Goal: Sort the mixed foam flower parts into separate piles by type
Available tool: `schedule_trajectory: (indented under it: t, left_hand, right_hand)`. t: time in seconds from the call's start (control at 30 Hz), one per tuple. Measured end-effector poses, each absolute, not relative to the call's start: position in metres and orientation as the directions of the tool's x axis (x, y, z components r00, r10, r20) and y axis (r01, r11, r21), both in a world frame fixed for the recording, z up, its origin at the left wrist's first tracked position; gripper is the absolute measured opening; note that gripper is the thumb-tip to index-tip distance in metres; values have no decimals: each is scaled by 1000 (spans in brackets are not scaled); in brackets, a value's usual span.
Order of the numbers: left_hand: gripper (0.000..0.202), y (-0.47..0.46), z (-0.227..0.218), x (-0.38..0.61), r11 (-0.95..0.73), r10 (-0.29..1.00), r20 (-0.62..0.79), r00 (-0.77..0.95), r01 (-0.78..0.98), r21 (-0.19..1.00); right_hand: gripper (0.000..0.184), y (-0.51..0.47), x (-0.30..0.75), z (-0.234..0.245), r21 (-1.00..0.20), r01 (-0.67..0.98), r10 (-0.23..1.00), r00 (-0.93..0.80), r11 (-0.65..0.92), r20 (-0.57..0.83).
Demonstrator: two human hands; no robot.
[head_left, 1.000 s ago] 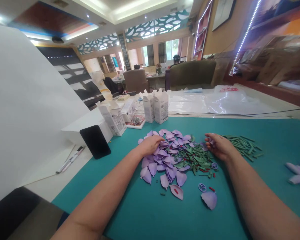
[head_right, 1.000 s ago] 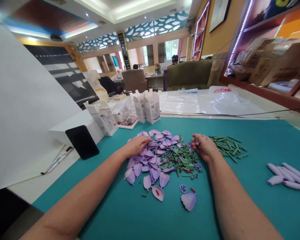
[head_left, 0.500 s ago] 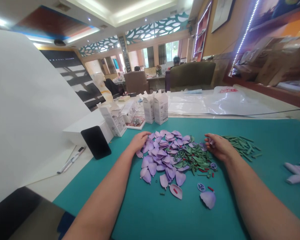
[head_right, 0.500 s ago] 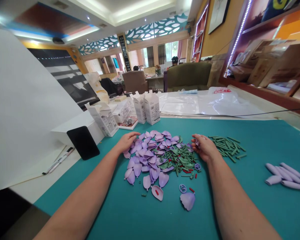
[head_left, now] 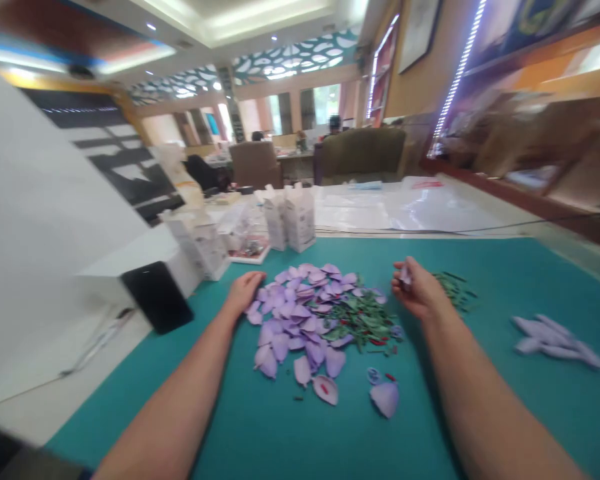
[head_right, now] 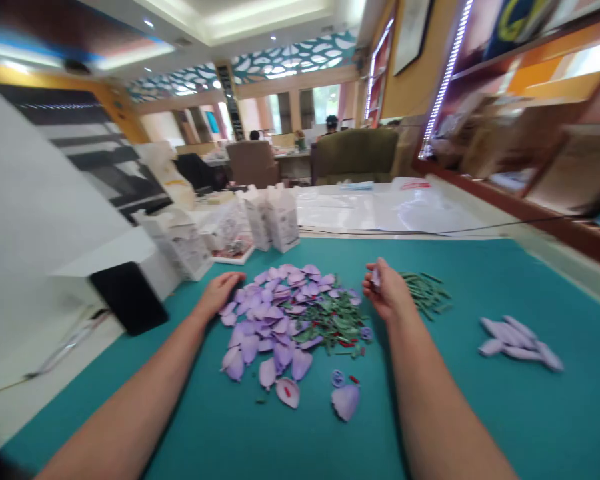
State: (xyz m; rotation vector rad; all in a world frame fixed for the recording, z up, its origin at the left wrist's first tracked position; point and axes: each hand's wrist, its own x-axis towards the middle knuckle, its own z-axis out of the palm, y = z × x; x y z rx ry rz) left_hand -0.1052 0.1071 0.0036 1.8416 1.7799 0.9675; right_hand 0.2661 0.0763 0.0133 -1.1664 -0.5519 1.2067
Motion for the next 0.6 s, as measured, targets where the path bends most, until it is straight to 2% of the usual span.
schedule_trajectory:
  t: [0.1, 0.27, 0.43, 0.6]
  left_hand:
    - [45, 108, 9, -106, -76, 983, 169, -76, 666, 742]
    - [36, 121, 11, -111, 75, 982, 77, -174, 726, 684]
    - [34, 116, 20, -105, 109, 980, 60, -188, 771, 628]
    - [36, 116, 18, -106, 46, 984, 118, -135, 827, 561]
  right_hand:
    - [18, 67, 278, 23, -980, -192, 921, 367, -61, -129]
    - [28, 38, 354, 29, -988, 129, 807, 591, -86, 7]
    - [30, -6, 445, 23, -867, 391, 584, 797, -308, 153]
    - [33, -13, 482, -1, -688, 493, 552, 818, -532, 159]
